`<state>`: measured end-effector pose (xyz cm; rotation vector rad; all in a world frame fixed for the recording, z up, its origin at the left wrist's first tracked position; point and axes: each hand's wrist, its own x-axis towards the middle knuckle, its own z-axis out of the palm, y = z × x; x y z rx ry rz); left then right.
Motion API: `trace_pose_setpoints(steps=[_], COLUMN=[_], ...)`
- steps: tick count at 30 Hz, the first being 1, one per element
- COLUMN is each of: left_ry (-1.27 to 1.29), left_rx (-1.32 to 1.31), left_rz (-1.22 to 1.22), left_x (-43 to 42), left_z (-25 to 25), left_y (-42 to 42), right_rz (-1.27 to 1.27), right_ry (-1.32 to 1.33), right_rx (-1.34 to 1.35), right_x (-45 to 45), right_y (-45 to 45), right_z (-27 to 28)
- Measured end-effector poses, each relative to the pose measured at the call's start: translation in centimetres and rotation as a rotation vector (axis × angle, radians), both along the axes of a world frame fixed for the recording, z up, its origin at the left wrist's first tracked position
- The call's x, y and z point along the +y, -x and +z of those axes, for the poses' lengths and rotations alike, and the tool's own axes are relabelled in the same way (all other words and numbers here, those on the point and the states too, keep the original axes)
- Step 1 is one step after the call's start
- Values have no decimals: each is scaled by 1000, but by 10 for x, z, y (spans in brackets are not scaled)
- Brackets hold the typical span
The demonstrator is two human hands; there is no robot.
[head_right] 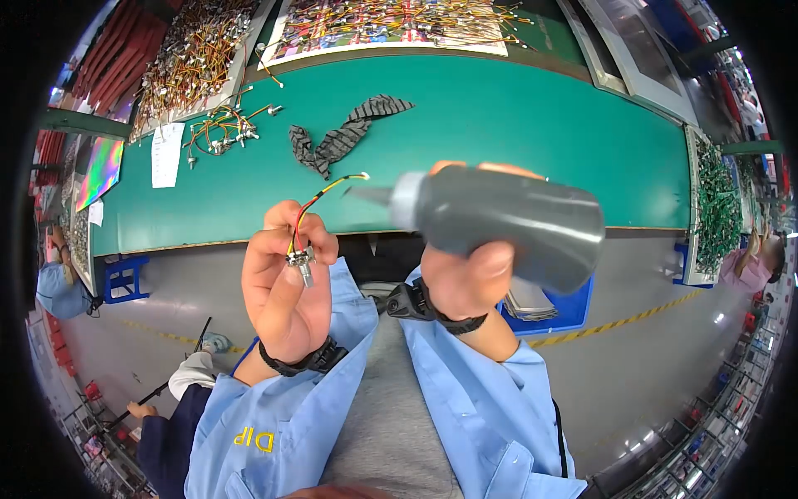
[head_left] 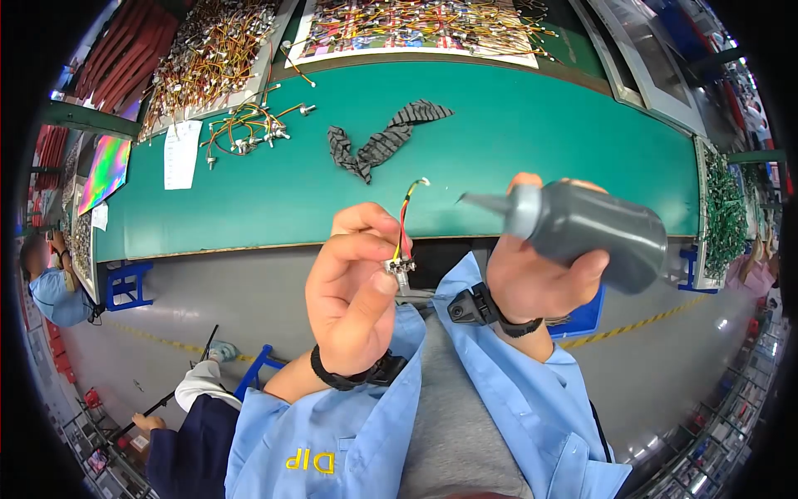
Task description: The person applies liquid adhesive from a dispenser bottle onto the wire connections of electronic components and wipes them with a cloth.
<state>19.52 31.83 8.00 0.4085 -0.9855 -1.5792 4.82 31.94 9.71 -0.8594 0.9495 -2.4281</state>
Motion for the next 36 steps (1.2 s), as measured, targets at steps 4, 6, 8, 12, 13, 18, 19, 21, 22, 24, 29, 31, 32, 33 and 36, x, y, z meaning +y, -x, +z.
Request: trace_pose_setpoints(steps=[4, 6, 8, 12, 13, 18, 19, 21, 22, 24, 29, 31, 32, 33, 36], left_ry=[-94, -128, -178, -103, -52, 473, 640, 748, 844, 1064, 1507, 1596, 1660, 1723, 1773], left_rx=[83, 119, 144, -45, -142, -707, -861, -1004, -1145, -1160, -1237, -1245, -1253, -1259, -1278], left_rz=[-47, -63, -78, -71, -63, 116, 185, 134, 88, 46, -133, -203, -229, -253, -322], left_x=[1, 1, -1, -17, -25, -93, -109, -137, -153, -193, -283, -313, -329, -344, -384], left_z=[2, 2, 2, 7, 9, 61, 72, 95, 101, 98, 65, 50, 42, 34, 15], left_y=[0, 0, -1, -12, -17, -22, -14, 9, 22, 56, 145, 179, 194, 207, 236], right_rz=[65, 423, 606, 727, 719, 670, 658, 640, 624, 607, 488, 407, 396, 361, 285], right_ry=[32, 68, 94, 98, 82, 49, 42, 49, 41, 46, 75, 100, 113, 121, 143], right_rx=[-477, -752, -885, -1217, -1235, -1276, -1279, -1267, -1252, -1238, -1085, -1017, -1017, -1009, -992], right_x=[-2, -5, -9, -13, -12, -10, -10, -9, -8, -6, 6, 12, 15, 17, 23], right_y=[20, 38, 47, 56, 58, 70, 73, 78, 81, 90, 119, 133, 138, 144, 159], right_z=[-6, -12, -21, -57, -66, -91, -92, -91, -91, -91, -88, -87, -87, -86, -86])
